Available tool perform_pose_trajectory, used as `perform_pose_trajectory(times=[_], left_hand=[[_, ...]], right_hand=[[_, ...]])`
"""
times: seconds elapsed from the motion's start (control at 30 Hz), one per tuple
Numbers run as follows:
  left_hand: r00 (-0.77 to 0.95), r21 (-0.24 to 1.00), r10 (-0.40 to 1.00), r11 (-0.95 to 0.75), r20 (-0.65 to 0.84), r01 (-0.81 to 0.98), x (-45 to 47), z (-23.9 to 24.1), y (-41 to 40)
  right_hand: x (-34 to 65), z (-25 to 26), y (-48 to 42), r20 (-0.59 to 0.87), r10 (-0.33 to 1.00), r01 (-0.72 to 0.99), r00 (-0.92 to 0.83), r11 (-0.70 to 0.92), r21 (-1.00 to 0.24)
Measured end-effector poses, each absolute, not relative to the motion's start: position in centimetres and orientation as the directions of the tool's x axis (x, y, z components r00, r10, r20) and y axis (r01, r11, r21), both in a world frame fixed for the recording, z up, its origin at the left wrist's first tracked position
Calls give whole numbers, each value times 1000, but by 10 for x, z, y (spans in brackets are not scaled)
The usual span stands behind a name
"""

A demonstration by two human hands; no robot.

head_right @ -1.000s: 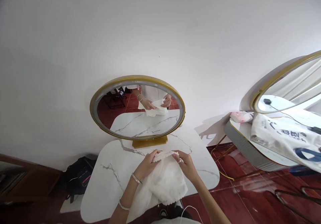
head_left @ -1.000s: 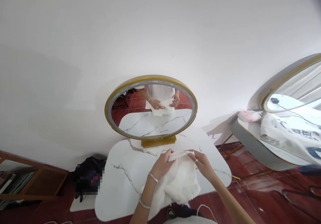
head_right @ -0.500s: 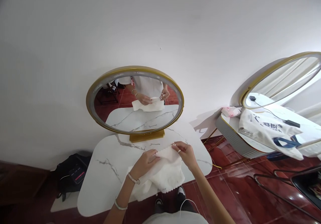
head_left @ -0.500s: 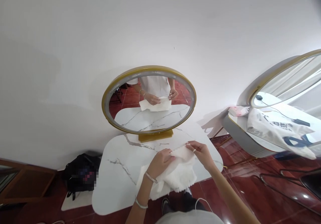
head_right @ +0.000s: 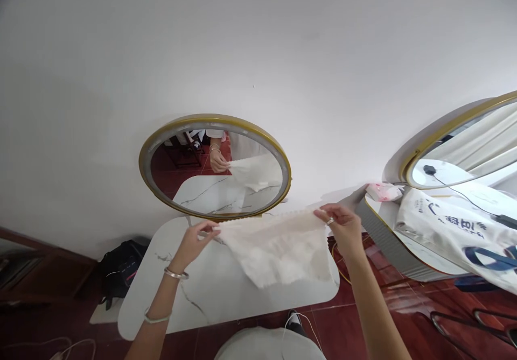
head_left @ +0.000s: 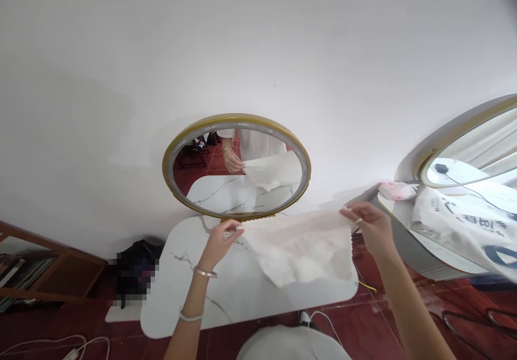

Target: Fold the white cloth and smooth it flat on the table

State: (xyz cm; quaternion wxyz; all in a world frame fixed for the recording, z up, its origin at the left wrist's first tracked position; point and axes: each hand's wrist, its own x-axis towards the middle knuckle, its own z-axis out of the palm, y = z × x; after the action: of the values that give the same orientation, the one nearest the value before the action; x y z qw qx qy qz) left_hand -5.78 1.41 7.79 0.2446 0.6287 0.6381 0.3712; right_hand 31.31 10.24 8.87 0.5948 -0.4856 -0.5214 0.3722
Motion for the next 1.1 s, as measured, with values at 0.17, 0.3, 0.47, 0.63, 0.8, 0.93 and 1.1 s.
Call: perform_pose_trajectory(times=[0.17,0.3,0.47,0.63,0.8,0.93,1.1], left_hand=[[-76,724,973,-109,219,681,-25,131,7],[20,768,997,-70,74,637,-6,151,-34],[-11,854,999,38,-38,519,8,163,-67],[-128,889,989,128,-79,439,23,143,-29],[-353,905,932,84,76,416,34,74,29],[-409,839,880,21,243,544,47,-3,29],[-318,758,937,100,147,645,75,-89,13]], right_hand=[[349,137,72,213,961,175,176,183,-968],[380,135,18,69,979,143,191,41,-989],[407,124,-16,157,941,103,299,132,-986],[394,106,41,6,959,-44,284,19,-999],[359,43,107,50,985,-129,163,71,-989],[342,-32,104,142,985,65,102,136,-989],[326,-123,72,184,981,503,-65,192,-843]])
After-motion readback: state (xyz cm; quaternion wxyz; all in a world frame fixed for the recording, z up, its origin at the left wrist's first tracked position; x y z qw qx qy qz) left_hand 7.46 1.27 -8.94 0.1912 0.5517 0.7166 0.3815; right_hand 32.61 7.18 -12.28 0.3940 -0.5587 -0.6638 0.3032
